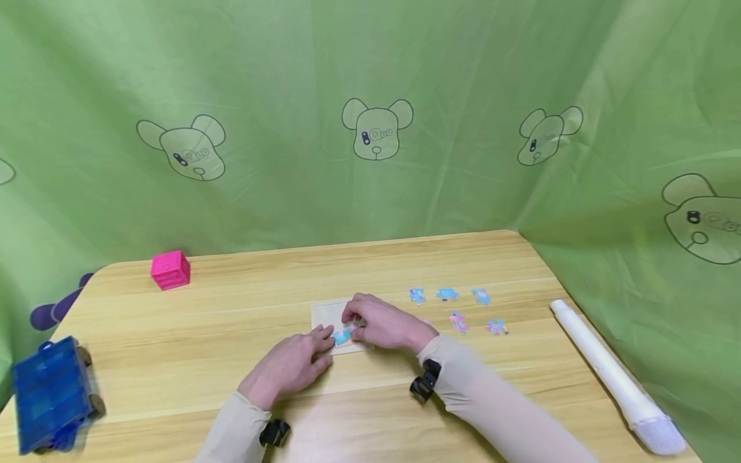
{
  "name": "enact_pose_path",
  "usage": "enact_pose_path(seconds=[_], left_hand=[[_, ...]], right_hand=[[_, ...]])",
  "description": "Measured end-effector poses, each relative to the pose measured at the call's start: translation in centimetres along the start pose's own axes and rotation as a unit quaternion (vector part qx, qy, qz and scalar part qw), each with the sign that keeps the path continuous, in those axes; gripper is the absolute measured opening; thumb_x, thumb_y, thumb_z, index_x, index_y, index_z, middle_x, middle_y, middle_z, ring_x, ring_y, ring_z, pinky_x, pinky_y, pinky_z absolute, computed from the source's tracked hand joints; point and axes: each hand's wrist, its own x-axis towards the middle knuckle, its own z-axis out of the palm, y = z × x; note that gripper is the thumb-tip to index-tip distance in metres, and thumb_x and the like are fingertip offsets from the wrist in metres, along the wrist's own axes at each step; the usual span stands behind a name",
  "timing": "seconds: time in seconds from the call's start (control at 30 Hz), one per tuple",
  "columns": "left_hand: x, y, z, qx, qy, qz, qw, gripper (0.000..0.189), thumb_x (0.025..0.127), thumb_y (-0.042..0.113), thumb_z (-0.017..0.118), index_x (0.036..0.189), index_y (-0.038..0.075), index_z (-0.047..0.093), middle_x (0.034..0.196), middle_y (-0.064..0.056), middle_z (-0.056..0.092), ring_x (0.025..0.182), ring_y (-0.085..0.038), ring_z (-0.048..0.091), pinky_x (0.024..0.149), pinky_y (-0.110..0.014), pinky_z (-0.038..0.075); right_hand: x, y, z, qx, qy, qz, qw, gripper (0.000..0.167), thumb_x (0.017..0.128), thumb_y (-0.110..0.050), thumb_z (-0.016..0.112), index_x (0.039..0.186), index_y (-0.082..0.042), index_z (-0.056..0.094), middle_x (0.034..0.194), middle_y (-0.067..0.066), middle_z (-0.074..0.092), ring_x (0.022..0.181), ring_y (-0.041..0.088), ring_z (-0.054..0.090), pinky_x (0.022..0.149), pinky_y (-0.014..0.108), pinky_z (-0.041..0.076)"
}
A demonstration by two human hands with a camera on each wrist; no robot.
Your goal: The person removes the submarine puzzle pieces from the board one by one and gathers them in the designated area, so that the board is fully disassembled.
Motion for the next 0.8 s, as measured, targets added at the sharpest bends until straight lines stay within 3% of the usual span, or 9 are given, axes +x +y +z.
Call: enact_pose_path(seconds=[0.47, 0.8], left_hand=[[0.0, -0.1, 0.0, -0.004, -0.005, 0.003, 1.0000, 0.044, 0.096, 0.016, 0.064, 0.134, -0.005, 0.055, 0.148, -0.017, 0.044, 0.135, -0.037, 0.040, 0.109, -0.054, 0.033], [0.1, -0.4, -0.1, -0.016, -0.012, 0.005, 0.9998, 0.044, 0.095, 0.015, 0.065, 0.132, -0.006, 0.055, 0.149, -0.016, 0.042, 0.132, -0.041, 0.042, 0.109, -0.054, 0.034]], right_hand=[[0.4, -0.5, 1.0, -0.029, -0.017, 0.009, 0.9994, 0.022, 0.086, -0.013, 0.074, 0.106, -0.009, 0.067, 0.099, -0.001, 0.057, 0.094, 0.015, 0.048, 0.084, 0.028, 0.046], [0.7, -0.9, 1.8, 0.003, -0.004, 0.018, 0.9998, 0.024, 0.085, -0.012, 0.076, 0.106, -0.007, 0.065, 0.097, 0.000, 0.053, 0.085, 0.012, 0.051, 0.078, 0.024, 0.048]])
